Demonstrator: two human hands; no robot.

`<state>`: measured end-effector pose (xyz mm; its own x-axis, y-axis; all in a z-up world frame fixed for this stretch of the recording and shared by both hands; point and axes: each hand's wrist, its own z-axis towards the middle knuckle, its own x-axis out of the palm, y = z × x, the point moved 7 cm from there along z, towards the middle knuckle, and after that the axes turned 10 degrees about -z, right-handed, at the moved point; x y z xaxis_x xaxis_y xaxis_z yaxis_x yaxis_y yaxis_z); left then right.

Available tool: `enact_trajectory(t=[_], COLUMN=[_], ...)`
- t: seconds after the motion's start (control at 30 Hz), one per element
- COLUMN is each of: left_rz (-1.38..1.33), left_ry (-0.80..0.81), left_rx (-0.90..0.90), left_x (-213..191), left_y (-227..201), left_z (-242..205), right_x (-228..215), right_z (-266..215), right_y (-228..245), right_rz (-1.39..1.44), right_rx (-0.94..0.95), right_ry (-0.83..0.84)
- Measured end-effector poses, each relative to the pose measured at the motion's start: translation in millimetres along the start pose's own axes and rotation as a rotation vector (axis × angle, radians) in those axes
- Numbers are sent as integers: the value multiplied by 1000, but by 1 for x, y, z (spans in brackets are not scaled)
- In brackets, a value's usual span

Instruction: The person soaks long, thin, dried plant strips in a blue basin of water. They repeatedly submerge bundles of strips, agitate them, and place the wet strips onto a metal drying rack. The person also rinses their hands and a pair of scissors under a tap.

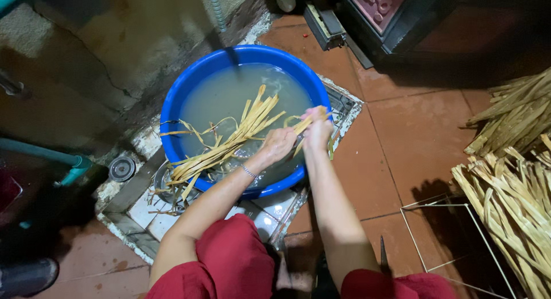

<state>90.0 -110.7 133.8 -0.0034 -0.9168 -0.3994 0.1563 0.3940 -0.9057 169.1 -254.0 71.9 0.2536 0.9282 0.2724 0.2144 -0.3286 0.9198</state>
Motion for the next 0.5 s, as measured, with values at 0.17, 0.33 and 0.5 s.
enact_trajectory(t=[0.17, 0.33, 0.5], left_rz=[-5, -13, 166], left_ry=[76, 118, 170], left_rx=[4, 182, 247], left_x=[-1, -8, -8], left_y=[-20, -40, -36], left_z=[-21, -43, -47], right_x=[-57, -125, -165], right_z=[82, 135, 160], right_y=[2, 46, 89], right_rz=[208, 292, 264], right_rx=[-94, -151, -162], right_ry=[-232, -393, -457])
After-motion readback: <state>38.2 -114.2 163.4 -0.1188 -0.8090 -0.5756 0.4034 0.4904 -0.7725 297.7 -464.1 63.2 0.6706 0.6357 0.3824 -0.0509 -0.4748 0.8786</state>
